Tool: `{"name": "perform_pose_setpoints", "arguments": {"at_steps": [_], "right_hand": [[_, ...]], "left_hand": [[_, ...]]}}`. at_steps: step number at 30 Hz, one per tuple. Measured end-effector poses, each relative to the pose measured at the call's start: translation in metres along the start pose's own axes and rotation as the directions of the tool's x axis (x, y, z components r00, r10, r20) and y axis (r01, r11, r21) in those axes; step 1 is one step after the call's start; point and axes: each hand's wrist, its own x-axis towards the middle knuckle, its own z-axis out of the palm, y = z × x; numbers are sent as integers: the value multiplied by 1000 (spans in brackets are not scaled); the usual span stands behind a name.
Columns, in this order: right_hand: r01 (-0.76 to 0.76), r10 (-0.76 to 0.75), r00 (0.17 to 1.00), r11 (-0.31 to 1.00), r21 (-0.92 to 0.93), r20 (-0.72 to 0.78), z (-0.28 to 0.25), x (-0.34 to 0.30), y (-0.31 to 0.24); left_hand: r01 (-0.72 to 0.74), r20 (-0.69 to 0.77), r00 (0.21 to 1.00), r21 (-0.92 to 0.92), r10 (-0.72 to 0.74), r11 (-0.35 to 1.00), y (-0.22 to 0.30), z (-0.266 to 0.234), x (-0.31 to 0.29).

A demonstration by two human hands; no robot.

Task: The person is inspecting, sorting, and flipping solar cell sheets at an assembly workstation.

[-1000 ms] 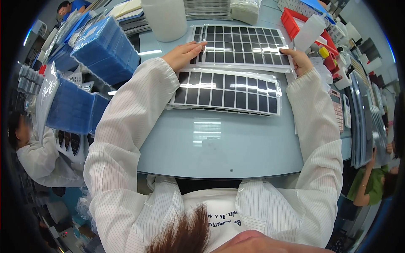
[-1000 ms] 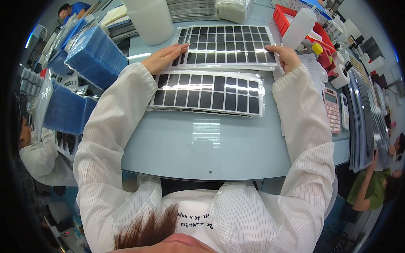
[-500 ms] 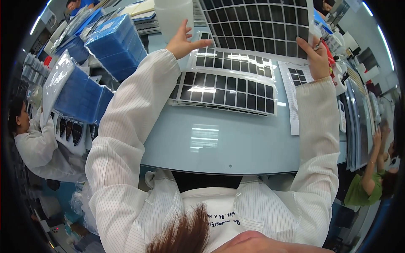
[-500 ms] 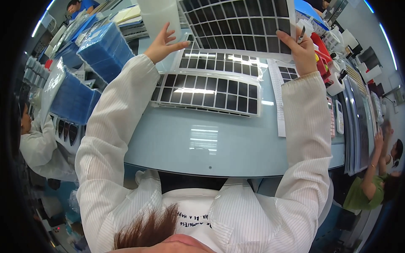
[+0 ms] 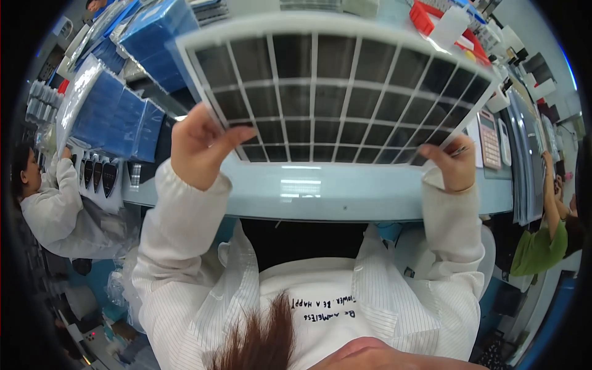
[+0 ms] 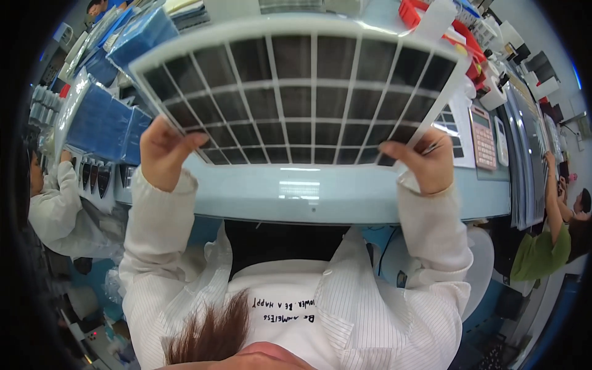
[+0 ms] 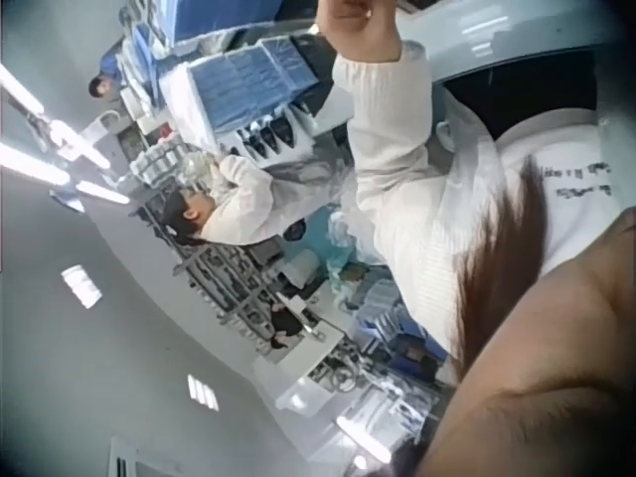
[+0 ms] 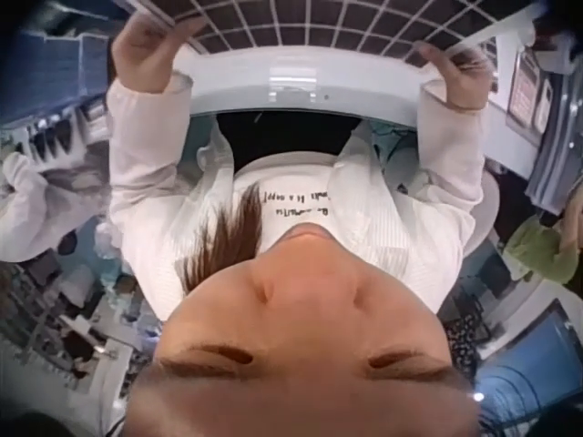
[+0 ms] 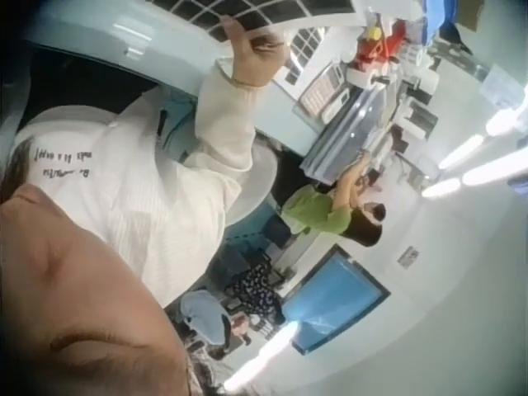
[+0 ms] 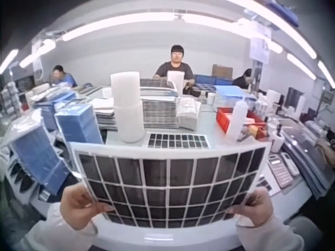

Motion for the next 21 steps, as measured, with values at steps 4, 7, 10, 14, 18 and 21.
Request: {"name": "perform_pose_setpoints", "arguments": {"at_steps": [4,7,10,14,18,21], "right_hand": [[-64,65,998,993,-103,1,8,-19,42],[-51,47,998,993,-107,-37,11,-24,48],[-32,15,996,981,-194,-89,22,-33,45],[-6,-42,963,984,-178,-267,34,-38,34],[162,-245,940,933,-320,-238,29,-40,44],[136,-179,963,969,-207,-204,30,-39,53]], "left_hand": [[85,-26,996,67,-84,994,-18,-3,-33],[167,-79,983,37,-164,985,-24,0,-40],[160,-129,980,86,-148,983,-29,-5,-50],[49,-155,987,131,-29,990,-27,-9,-55],[-31,-172,984,146,56,989,-29,-8,-53],[144,-257,961,163,-99,976,-37,-10,-56]]}}
